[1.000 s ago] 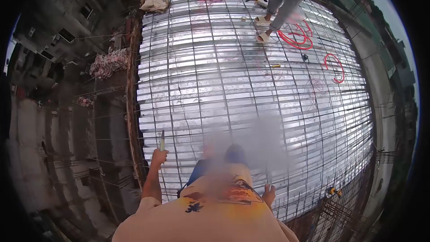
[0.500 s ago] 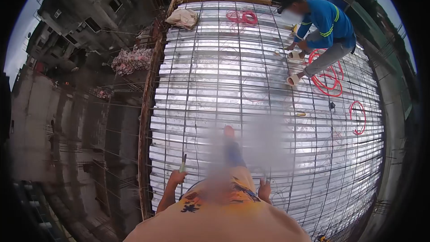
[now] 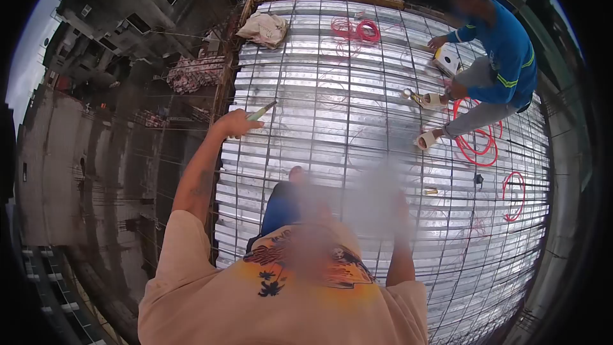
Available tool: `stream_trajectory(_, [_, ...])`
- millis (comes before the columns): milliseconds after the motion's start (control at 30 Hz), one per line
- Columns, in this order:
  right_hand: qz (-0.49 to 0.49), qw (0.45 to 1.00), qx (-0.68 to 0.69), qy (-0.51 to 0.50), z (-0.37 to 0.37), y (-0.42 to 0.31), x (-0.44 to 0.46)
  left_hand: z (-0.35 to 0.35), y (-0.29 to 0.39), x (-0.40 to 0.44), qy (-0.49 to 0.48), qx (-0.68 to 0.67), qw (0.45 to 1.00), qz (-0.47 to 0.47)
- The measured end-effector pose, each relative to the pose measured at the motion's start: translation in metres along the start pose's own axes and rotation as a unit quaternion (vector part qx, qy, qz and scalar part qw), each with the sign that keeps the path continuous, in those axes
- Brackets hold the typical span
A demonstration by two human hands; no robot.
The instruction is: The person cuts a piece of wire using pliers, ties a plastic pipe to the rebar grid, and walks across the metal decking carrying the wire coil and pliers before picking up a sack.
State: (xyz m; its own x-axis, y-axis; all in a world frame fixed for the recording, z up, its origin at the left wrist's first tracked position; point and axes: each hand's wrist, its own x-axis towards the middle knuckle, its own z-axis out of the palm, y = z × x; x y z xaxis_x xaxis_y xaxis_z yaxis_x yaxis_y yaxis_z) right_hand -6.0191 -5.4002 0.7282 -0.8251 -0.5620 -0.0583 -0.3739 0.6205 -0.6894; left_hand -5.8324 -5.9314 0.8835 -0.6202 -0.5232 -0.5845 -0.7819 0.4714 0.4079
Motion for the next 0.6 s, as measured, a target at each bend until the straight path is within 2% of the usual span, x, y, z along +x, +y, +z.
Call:
stream_trajectory(100, [0.016, 0.997, -0.047, 0.062, 0.021, 0.014, 0.026, -0.094, 0.065, 0.06, 0.038, 0.074, 0.996, 0.044])
stream_trajectory(200, [0.057, 0.986, -0.026, 0.154, 0.049, 0.003, 0.042, -0.167, 0.095, 0.147, 0.042, 0.122, 0.987, 0.097])
stream_trajectory(233, [0.099, 0.989, -0.03, 0.108, 0.051, -0.006, 0.04, -0.19, 0.103, 0.169, 0.049, 0.114, 0.987, 0.098])
stream_trajectory(300, [0.174, 0.981, -0.022, 0.086, 0.078, -0.003, 0.034, -0.234, 0.115, 0.223, 0.05, 0.102, 0.988, 0.105])
stream_trajectory(333, [0.216, 0.97, -0.015, 0.111, 0.1, 0.01, 0.022, -0.261, 0.125, 0.242, 0.031, 0.123, 0.986, 0.112])
stream_trajectory(367, [0.157, 0.974, -0.053, 0.154, 0.12, 0.011, 0.013, -0.279, 0.097, 0.312, 0.086, 0.054, 0.984, 0.15])
stream_trajectory(400, [0.255, 0.945, -0.077, 0.191, 0.15, 0.02, 0.003, -0.298, 0.106, 0.312, 0.121, -0.011, 0.975, 0.187])
stream_trajectory(433, [0.329, 0.931, -0.037, 0.157, 0.149, -0.017, 0.0, -0.32, 0.101, 0.341, 0.135, -0.097, 0.98, 0.105])
stream_trajectory(467, [0.374, 0.922, -0.057, 0.083, 0.149, -0.048, 0.001, -0.335, 0.066, 0.404, 0.206, -0.233, 0.947, 0.083])
stream_trajectory(500, [0.426, 0.898, -0.046, 0.1, 0.154, -0.073, 0.015, -0.346, 0.055, 0.431, 0.331, -0.23, 0.913, 0.062])
stream_trajectory(533, [0.479, 0.87, -0.031, 0.112, 0.163, -0.102, 0.016, -0.36, 0.023, 0.484, 0.389, -0.255, 0.885, -0.008])
stream_trajectory(600, [0.552, 0.821, -0.043, 0.139, 0.187, -0.14, -0.007, -0.362, -0.01, 0.487, 0.231, -0.368, 0.901, 0.004])
